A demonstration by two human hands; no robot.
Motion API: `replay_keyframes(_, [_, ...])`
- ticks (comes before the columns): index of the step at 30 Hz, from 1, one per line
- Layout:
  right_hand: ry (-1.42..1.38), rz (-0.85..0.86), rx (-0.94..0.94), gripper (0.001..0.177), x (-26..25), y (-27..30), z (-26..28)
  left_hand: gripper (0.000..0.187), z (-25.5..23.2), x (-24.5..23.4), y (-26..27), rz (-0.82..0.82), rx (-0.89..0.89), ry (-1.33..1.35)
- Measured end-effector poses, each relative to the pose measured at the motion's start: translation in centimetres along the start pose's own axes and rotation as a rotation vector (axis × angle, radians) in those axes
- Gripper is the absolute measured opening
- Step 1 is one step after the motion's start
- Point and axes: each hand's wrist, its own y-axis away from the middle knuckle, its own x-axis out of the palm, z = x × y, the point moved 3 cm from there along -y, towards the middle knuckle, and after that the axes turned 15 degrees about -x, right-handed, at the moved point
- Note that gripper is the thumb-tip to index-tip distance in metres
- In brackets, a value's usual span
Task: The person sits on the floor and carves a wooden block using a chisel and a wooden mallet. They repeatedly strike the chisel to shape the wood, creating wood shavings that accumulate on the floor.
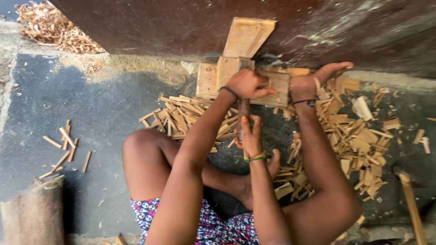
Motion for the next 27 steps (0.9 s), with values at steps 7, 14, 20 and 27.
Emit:
replay_keyframes(7, [-0.156,-0.054,-0.057,0.037,-3.6,0.6,0.7,0.033,-1.7,-0.2,4.1,-0.388,-0.037,0.032])
replay_keyframes(14, [-0.143,-0.281,-0.005,0.032,-9.4,4.1,1.2,0.063,-0.7,-2.1,8.9,-0.408,-0.175,-0.21])
replay_keyframes(20, [-0.125,-0.301,-0.029,0.033,-9.6,5.6,1.4,0.053,5.1,-0.7,8.7,-0.387,-0.177,-0.466])
replay_keyframes(27, [-0.101,-0.271,-0.075,0.034,-9.1,6.6,1.5,0.068,3.8,-2.1,9.0,-0.348,-0.308,-0.232])
